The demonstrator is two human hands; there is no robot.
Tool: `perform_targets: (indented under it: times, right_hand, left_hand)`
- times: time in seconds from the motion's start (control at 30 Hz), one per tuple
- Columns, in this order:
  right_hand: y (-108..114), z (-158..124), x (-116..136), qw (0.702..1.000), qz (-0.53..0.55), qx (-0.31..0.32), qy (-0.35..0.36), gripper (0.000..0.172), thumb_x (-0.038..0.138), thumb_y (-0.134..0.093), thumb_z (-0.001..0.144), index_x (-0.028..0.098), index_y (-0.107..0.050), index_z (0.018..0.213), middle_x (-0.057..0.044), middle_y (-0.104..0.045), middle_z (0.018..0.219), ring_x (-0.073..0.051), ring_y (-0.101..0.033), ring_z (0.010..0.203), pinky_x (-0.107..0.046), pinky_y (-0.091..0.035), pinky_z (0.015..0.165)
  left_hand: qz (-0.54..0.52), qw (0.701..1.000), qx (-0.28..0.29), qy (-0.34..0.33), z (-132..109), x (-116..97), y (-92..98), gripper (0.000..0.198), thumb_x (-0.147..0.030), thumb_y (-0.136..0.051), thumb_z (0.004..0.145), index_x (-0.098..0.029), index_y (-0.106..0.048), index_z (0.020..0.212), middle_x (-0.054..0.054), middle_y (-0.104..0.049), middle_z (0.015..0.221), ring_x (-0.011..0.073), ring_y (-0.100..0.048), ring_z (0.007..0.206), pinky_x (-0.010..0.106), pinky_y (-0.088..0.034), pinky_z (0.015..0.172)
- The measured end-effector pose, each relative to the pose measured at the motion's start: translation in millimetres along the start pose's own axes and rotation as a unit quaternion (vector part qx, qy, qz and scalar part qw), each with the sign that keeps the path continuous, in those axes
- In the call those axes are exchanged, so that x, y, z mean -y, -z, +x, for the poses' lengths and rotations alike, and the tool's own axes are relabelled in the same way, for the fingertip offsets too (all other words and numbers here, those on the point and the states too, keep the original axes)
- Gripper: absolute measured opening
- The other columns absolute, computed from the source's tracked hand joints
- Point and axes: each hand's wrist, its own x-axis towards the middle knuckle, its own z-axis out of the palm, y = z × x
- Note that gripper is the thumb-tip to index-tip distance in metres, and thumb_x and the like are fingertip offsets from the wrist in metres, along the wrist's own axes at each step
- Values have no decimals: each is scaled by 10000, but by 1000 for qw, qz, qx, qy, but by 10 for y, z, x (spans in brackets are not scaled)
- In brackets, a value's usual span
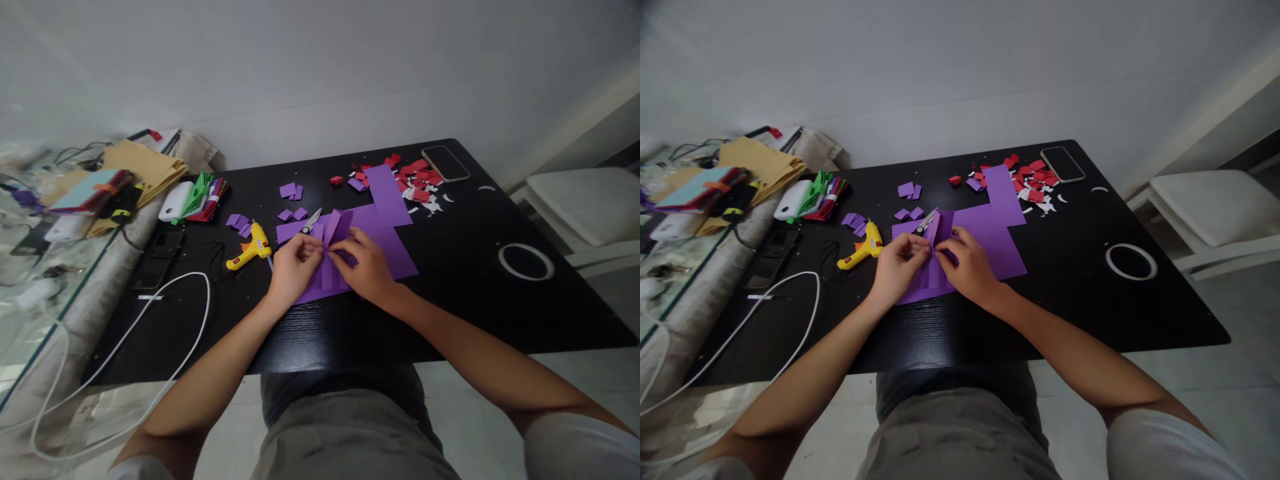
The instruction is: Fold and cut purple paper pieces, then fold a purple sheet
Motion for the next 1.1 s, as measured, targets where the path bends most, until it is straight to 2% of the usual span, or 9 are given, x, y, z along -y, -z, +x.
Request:
perform_targets:
  times: [0.17,0.4,0.57,0.77,0.83,0.9,1.0,1.1]
  right_hand:
    - [-21,-11,0,1000,4,-15,21,82,168,-680,930,219,-740,949,-93,-670,1101,-224,-705,918,-409,-604,878]
    - [-25,-17,8,1000,-6,-13,15,104,181,-660,951,233,-749,954,-86,-656,1082,-222,-695,891,-412,-611,840]
    - [-40,-24,5,999,-22,-15,20,126,178,-635,962,237,-746,974,-109,-653,1153,-257,-702,1010,-439,-620,877]
    - [-30,-18,20,999,-2,-24,34,100,183,-650,951,242,-708,1007,-127,-635,1314,-283,-707,1114,-494,-611,966]
    - [-23,-21,44,999,17,-25,20,111,193,-646,955,258,-671,1042,-120,-632,1351,-291,-688,1174,-498,-614,966]
    - [-20,-23,78,997,62,-37,-3,197,214,-658,949,265,-611,1133,-128,-637,1360,-288,-682,1197,-461,-641,905]
    - [-26,-23,125,986,143,-53,-62,415,264,-709,911,259,-502,1271,-154,-623,1386,-264,-726,1113,-383,-661,788]
    - [-51,-22,128,975,179,-44,-127,476,285,-727,882,261,-480,1289,-147,-655,1351,-244,-752,1017,-377,-653,791]
  left_hand:
    - [-2,1000,1,-5,0,6,-6,137,-287,-715,846,-182,-693,931,-1,-688,762,123,-636,659,245,-505,661]
    - [-18,1000,4,7,-4,-44,-25,174,-276,-736,807,-184,-693,948,5,-684,789,127,-629,680,248,-507,662]
    - [-9,1000,-2,12,-18,-72,-41,262,-323,-803,774,-182,-698,968,7,-682,817,122,-614,690,236,-493,649]
    - [-1,1000,-5,-3,-11,-20,-33,209,-357,-738,862,-192,-686,979,21,-733,843,146,-679,721,259,-530,688]
    - [6,1000,-8,-11,-7,-12,-30,166,-329,-707,878,-195,-673,970,21,-738,852,145,-685,727,258,-532,694]
    - [8,1000,-7,-15,-3,-13,-28,136,-295,-696,871,-199,-659,960,13,-729,837,142,-680,721,256,-528,696]
    - [5,1000,-5,-19,-4,-29,-29,113,-258,-697,844,-205,-645,931,1,-717,822,138,-666,706,253,-520,695]
    - [14,1000,-8,-18,-17,-52,-30,105,-256,-709,832,-209,-634,890,-10,-702,787,135,-650,679,249,-506,674]
